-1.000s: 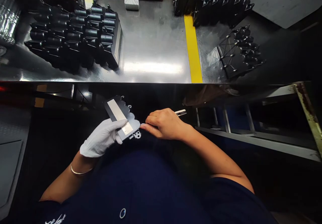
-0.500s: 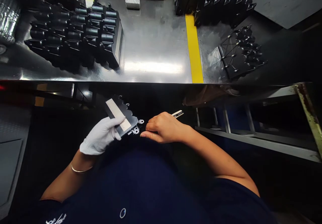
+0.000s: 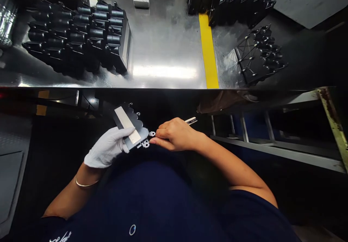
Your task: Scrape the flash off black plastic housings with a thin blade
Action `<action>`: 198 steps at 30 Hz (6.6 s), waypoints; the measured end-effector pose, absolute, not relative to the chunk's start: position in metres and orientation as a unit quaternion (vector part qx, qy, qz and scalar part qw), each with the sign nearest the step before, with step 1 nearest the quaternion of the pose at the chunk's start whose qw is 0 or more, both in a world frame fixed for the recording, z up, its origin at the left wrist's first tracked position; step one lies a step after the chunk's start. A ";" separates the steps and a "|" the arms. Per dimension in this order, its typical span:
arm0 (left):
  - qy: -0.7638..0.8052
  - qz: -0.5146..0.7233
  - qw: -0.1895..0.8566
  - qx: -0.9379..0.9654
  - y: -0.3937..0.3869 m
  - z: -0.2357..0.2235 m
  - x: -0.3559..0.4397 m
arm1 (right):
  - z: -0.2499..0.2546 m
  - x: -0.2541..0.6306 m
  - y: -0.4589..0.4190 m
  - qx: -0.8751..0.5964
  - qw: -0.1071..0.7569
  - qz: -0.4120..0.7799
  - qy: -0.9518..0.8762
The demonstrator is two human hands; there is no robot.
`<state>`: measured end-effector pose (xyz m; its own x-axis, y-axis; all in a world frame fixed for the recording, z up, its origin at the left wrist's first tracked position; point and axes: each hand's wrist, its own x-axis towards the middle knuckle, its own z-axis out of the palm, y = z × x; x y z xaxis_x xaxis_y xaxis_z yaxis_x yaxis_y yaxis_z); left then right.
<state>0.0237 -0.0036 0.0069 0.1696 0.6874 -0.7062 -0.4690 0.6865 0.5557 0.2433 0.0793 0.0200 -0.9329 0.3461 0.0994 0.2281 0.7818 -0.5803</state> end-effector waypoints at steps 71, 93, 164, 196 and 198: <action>0.636 0.257 0.551 0.476 0.004 0.012 0.009 | -0.004 0.231 0.040 -0.315 0.256 0.478 -0.779; 0.614 0.232 0.557 0.509 0.001 0.014 0.013 | -0.007 0.225 0.037 -0.366 0.275 0.613 -0.644; 0.666 0.328 0.402 0.536 0.000 -0.001 0.022 | 0.001 0.220 0.040 -0.249 0.367 0.375 -0.814; 0.703 0.327 0.435 0.459 0.004 -0.005 0.034 | -0.010 0.221 0.043 -0.315 0.304 0.201 -0.876; 0.701 0.326 0.437 0.460 0.005 -0.003 0.035 | -0.012 0.220 0.043 -0.329 0.311 0.181 -0.873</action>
<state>0.0345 0.0045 -0.0028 -0.1951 0.9293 -0.3135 0.3595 0.3652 0.8587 0.2199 0.0433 -0.0118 -0.5898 0.6872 0.4241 0.4616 0.7178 -0.5212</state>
